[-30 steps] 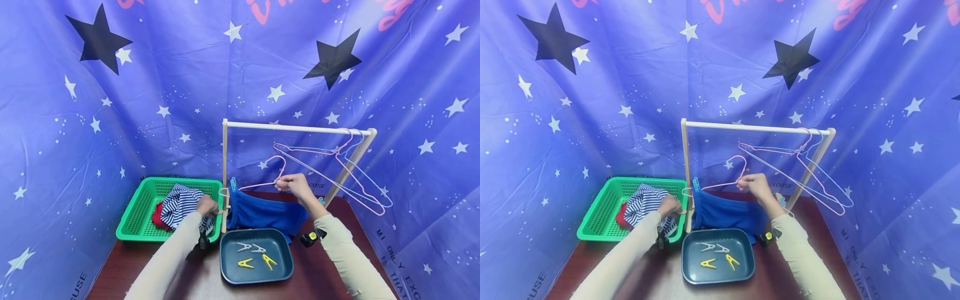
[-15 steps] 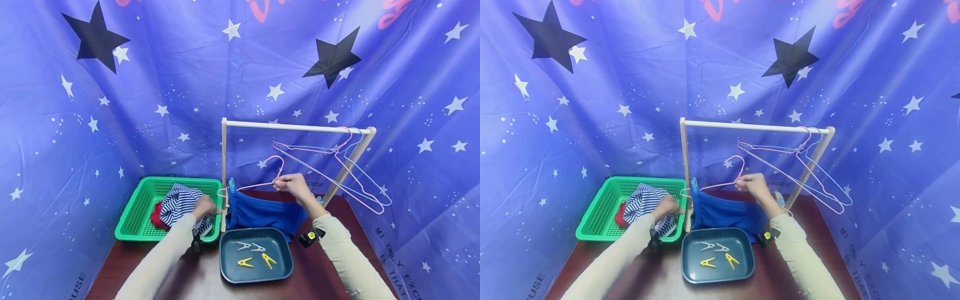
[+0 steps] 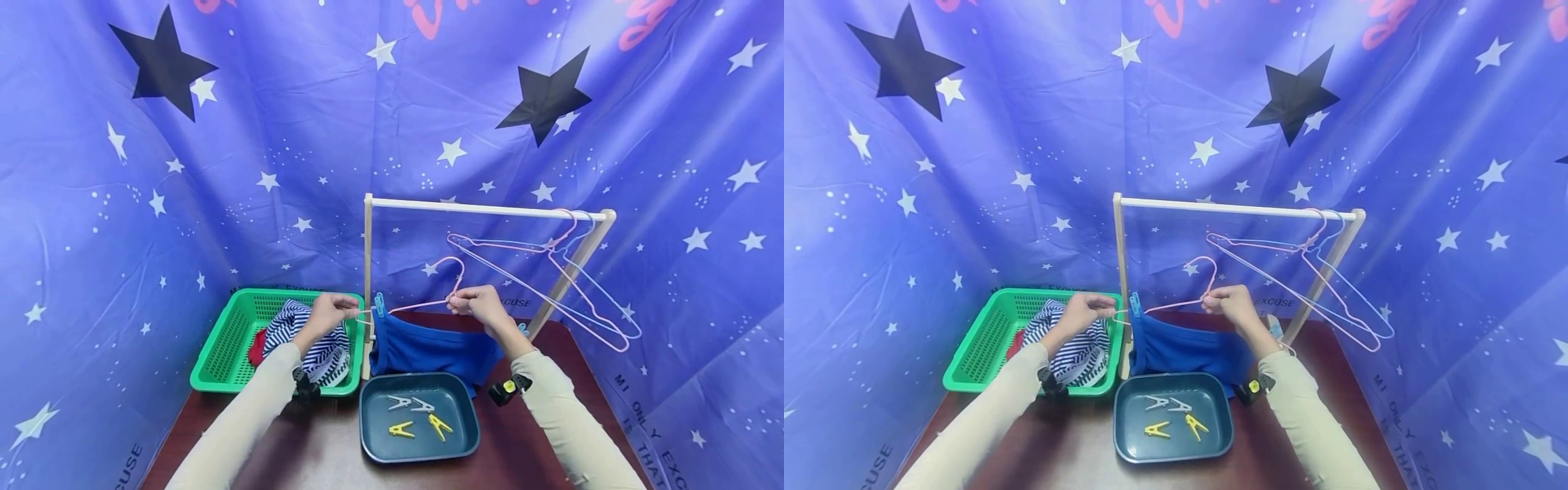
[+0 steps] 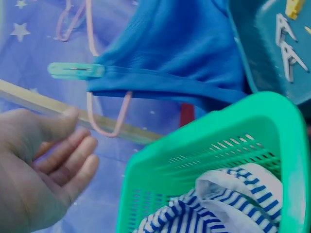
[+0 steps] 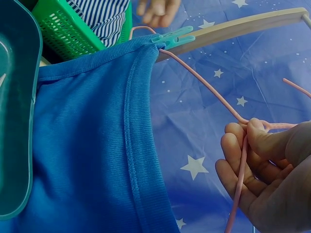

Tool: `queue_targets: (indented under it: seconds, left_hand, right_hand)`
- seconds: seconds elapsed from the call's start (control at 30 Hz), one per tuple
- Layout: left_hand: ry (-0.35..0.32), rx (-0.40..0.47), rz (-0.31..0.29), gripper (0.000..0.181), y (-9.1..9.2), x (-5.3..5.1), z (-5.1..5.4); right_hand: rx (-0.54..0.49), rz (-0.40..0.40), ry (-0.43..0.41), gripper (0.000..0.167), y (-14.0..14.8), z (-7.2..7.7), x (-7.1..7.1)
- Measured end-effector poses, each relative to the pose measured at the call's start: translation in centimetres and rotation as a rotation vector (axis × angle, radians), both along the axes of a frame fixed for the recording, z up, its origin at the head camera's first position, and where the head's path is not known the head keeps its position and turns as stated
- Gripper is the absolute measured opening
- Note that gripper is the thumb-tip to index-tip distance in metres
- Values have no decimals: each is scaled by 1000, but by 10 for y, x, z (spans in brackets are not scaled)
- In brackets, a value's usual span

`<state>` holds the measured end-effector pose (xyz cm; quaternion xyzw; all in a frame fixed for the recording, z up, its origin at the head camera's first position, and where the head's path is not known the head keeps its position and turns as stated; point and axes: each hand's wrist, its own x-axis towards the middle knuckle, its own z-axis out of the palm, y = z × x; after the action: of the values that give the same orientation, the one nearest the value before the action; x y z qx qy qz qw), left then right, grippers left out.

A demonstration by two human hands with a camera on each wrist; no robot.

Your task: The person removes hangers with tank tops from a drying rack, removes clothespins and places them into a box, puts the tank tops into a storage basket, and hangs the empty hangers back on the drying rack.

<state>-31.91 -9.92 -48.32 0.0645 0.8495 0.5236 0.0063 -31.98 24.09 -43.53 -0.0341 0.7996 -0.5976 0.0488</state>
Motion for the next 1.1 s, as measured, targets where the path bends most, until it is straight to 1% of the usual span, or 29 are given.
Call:
queue_targets:
  seconds: [0.1,0.2,0.3,0.43,0.57,0.67,0.87,0.97,1.1]
  left_hand:
    - [36,47,-41,25,1,0,5]
    - [45,86,-82,27,5,1,7]
    - [36,129,-132,31,9,2,9]
    - [1,174,-167,35,15,0,7]
    - [-35,216,-178,36,19,-2,5]
    - [-41,226,-187,37,20,-4,2]
    - [-44,216,-170,35,22,-6,0]
    - [-37,230,-166,32,22,-7,-1]
    - [-55,255,-167,29,22,-8,0]
  right_hand:
    - [10,4,4,24,1,-1,-1]
    - [15,7,8,23,1,-2,-1]
    - [11,12,9,22,0,-1,0]
    - [6,17,14,21,-1,0,2]
    - [4,24,23,22,-3,1,4]
    - [2,36,31,24,-4,1,5]
    - [-16,36,31,25,-6,1,4]
    - [-14,38,31,25,-6,1,4]
    - [-4,45,32,25,-5,2,5]
